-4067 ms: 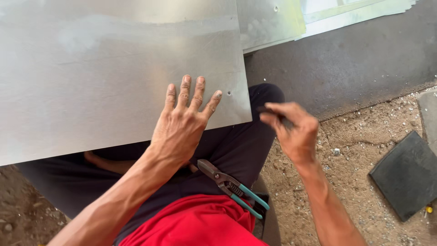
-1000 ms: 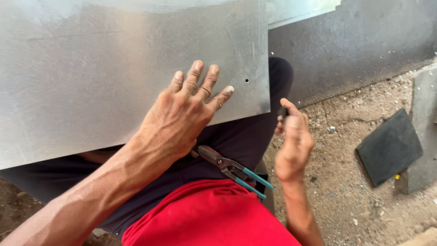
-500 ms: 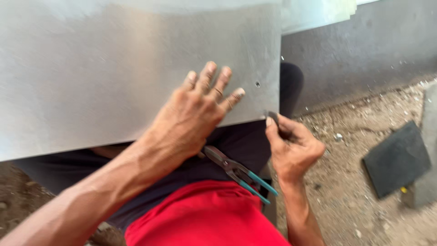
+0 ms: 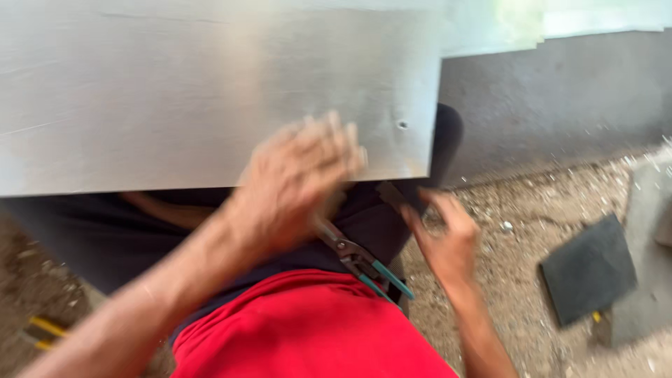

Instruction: The person uses shears to cut several small notches and segments from the edges of a metal sheet while sitting on the ground. They manipulate the metal sheet by hand, positioning it for the shears, and set aside the cut pieces.

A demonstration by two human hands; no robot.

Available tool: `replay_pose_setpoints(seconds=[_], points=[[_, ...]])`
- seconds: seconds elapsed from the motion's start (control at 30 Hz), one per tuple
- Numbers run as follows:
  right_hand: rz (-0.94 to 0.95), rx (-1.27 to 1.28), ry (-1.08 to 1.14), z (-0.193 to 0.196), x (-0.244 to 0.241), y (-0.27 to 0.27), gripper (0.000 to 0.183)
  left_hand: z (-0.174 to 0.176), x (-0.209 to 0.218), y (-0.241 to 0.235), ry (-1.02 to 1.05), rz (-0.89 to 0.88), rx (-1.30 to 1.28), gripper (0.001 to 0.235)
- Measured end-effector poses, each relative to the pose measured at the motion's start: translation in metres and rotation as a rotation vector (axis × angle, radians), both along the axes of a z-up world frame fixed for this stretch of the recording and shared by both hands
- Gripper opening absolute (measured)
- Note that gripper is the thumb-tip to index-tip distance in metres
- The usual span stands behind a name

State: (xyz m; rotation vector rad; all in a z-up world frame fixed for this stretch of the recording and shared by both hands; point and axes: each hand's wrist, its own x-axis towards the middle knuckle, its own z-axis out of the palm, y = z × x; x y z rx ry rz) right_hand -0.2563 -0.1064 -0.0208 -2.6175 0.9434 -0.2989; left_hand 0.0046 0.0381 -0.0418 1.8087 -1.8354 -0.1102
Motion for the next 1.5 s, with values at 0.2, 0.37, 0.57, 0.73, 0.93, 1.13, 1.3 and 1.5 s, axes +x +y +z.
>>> replay_pose_setpoints(seconds=[0.2,0.37,0.57,0.73,0.93,1.13,1.3,1.5], points=[[-0.029,0.504,0.875,0.009,-0.043,0.074,0.061,-0.026,-0.076,0.015,1.910,0.599,0.075,0.037],[-0.022,0.514,0.889,-0.031,-0.065,0.081,0.044,-0.020,-0.058,0.004,2.043,0.626,-0.232,0.037],[0.361,0.493,0.322,-0.025,-0.114,0.029,0.041,-0.025,-0.027,0.147,2.011,0.748,-0.228,0.026],[0.450,0.553,0.757,-0.023,-0.065,0.008,0.030,-0.064,-0.063,0.228,1.991,0.870,-0.708,0.019],[0.616,1.250,0.775,0.008,0.034,0.005,0.090,-0.045,-0.099,0.191,1.940,0.825,-0.403,0.031],[0.417,1.181,1.136,0.026,0.099,0.037,0.115,-0.041,-0.103,0.191,1.928,0.731,-0.303,0.025],[0.381,1.098,1.250,0.043,0.117,0.037,0.115,-0.048,-0.108,0.193,2.052,0.707,-0.240,0.023],[0.665,0.895,1.095,0.027,0.112,0.028,0.074,-0.047,-0.107,0.192,2.055,0.714,-0.260,0.019]])
